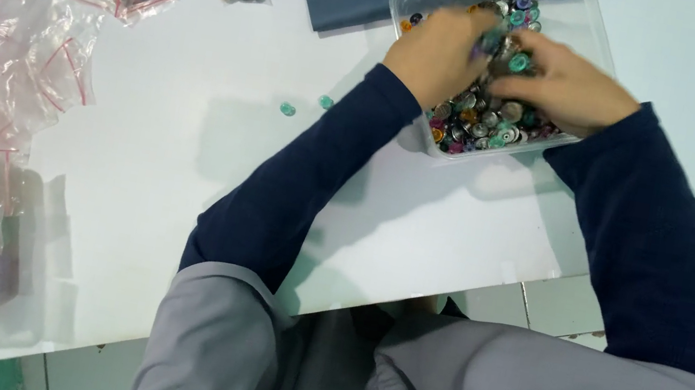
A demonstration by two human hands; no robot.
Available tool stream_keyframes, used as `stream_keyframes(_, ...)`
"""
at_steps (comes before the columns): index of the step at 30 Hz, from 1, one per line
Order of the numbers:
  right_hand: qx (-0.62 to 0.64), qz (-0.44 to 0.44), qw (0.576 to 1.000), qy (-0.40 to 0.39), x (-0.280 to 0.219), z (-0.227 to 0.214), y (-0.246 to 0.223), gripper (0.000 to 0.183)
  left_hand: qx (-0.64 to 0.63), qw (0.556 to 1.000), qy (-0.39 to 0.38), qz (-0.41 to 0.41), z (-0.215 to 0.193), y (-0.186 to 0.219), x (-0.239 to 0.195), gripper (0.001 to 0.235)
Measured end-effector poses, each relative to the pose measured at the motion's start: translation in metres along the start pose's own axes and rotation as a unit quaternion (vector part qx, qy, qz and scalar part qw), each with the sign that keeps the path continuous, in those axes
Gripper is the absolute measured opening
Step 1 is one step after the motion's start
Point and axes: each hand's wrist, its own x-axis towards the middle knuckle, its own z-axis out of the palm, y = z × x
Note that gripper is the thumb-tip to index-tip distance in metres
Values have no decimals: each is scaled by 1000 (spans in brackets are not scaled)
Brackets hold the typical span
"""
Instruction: Sorting small green buttons from a container and placing them into plastic bags
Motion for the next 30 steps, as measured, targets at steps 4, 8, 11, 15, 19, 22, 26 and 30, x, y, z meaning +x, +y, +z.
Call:
stream_keyframes(4,372,50,927,4,-10,-3,-1,45,-54,985,115,116,-9,-21,4,25)
stream_keyframes(8,411,65,909,34,-15,-6,-1,58,-98,984,106,105,-16,-18,-1,21)
stream_keyframes(11,450,60,890,44,-13,-4,2,58,-94,986,97,96,-15,-16,-3,28)
stream_keyframes(15,501,29,863,56,-13,-2,3,55,-53,992,95,71,-6,-13,-9,57)
stream_keyframes(19,530,40,843,84,-11,-3,7,60,4,997,73,6,-16,18,-21,64)
stream_keyframes(22,557,13,829,51,-13,-2,4,62,70,991,106,40,-14,22,-25,67)
stream_keyframes(26,564,44,821,74,-15,-2,-3,60,51,994,87,38,-14,22,-26,27)
stream_keyframes(30,500,58,859,97,-16,-1,-9,40,52,992,92,64,-12,21,-26,21)
